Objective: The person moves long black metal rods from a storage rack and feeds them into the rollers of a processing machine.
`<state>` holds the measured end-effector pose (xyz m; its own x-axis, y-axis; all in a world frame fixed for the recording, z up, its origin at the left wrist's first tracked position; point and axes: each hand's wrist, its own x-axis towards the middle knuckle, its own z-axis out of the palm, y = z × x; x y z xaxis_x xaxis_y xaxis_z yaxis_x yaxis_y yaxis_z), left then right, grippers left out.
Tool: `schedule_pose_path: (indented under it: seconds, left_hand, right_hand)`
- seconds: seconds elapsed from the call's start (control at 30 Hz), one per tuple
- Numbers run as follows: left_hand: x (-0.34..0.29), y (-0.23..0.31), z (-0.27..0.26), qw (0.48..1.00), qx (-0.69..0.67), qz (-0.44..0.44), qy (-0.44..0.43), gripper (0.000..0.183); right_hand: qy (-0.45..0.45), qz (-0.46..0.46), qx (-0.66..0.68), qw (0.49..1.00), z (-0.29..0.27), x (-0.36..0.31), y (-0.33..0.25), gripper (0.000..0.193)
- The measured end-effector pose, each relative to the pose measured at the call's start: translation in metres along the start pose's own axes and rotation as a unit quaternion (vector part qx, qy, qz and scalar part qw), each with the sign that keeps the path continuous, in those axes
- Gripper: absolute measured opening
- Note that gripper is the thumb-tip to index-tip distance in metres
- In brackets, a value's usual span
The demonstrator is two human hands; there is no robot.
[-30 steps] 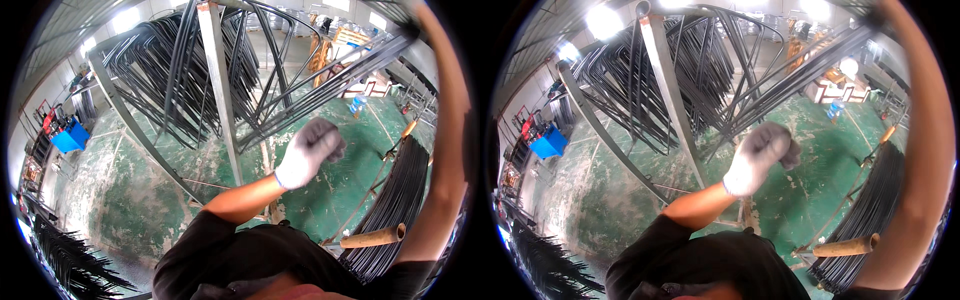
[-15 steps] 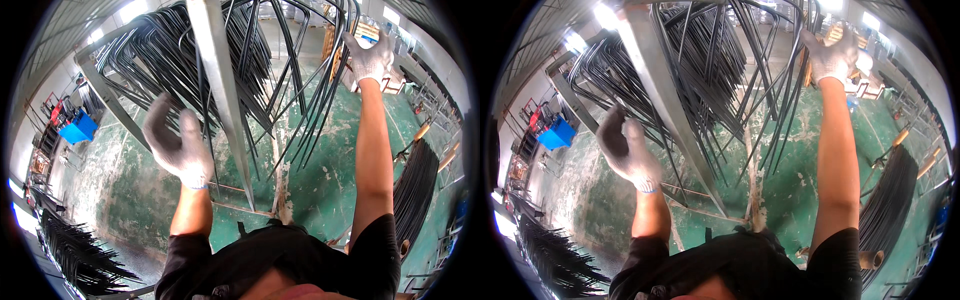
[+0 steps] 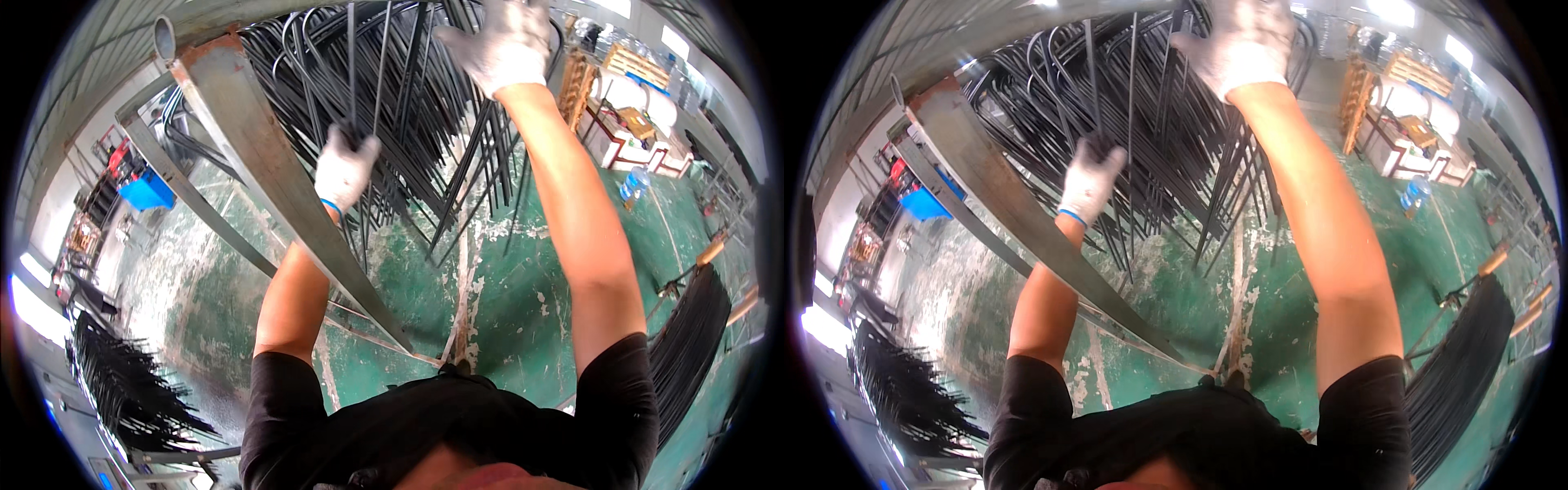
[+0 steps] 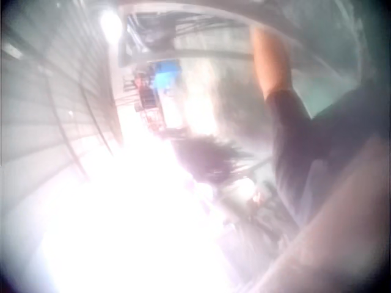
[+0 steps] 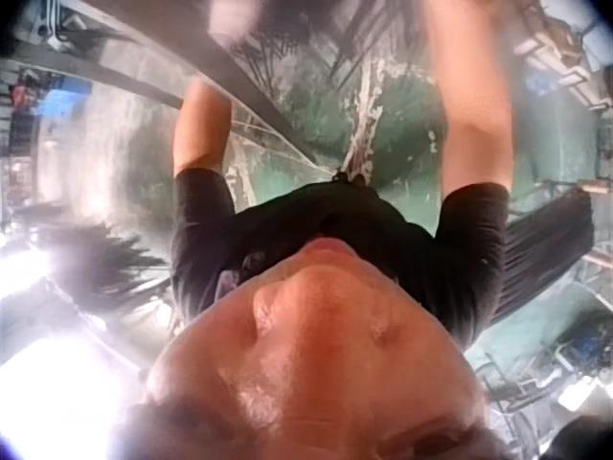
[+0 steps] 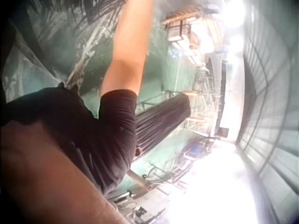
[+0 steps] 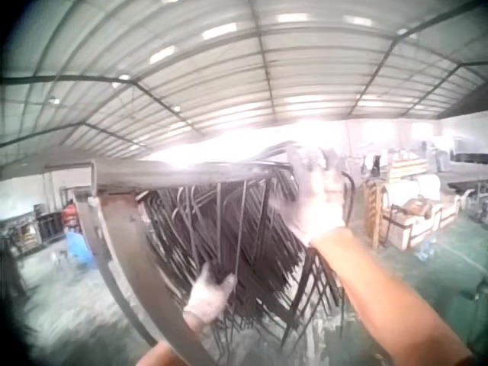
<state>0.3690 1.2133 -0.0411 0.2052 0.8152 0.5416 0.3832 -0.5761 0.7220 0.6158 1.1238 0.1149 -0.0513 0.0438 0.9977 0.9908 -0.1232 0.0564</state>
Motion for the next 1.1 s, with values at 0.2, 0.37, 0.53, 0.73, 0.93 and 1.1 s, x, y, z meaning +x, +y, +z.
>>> schedule_pose_path:
  seconds: [0.2, 0.37, 0.53, 0.73, 0.93, 1.1]
  left_hand:
    - [-0.06, -0.022, 0.018, 0.99, 0.082, -0.028, -0.109, 0.05]
    - [-0.154, -0.078, -0.029, 0.984, 0.055, -0.167, -0.042, 0.043]
    - [-0.281, -0.121, -0.07, 0.898, -0.153, -0.413, 0.011, 0.03]
    - [-0.408, -0.176, -0.015, 0.807, -0.156, -0.564, -0.083, 0.023]
    - [-0.421, -0.127, 0.104, 0.765, -0.182, -0.397, -0.474, 0.037]
    - [-0.435, -0.133, 0.168, 0.792, -0.059, -0.12, -0.596, 0.03]
  right_hand:
    - [-0.073, -0.133, -0.081, 0.985, 0.126, 0.008, 0.023, 0.076]
    - [-0.432, -0.031, -0.217, 0.875, 0.153, 0.026, 0.099, 0.064]
    - [-0.442, 0.11, -0.198, 0.868, 0.167, -0.029, 0.199, 0.061]
    - [-0.481, 0.306, -0.019, 0.821, 0.012, -0.206, 0.15, 0.05]
    - [-0.55, 0.541, 0.013, 0.636, -0.227, -0.402, 0.047, 0.051]
    - [-0.509, 0.633, -0.044, 0.581, -0.439, -0.453, -0.04, 0.048]
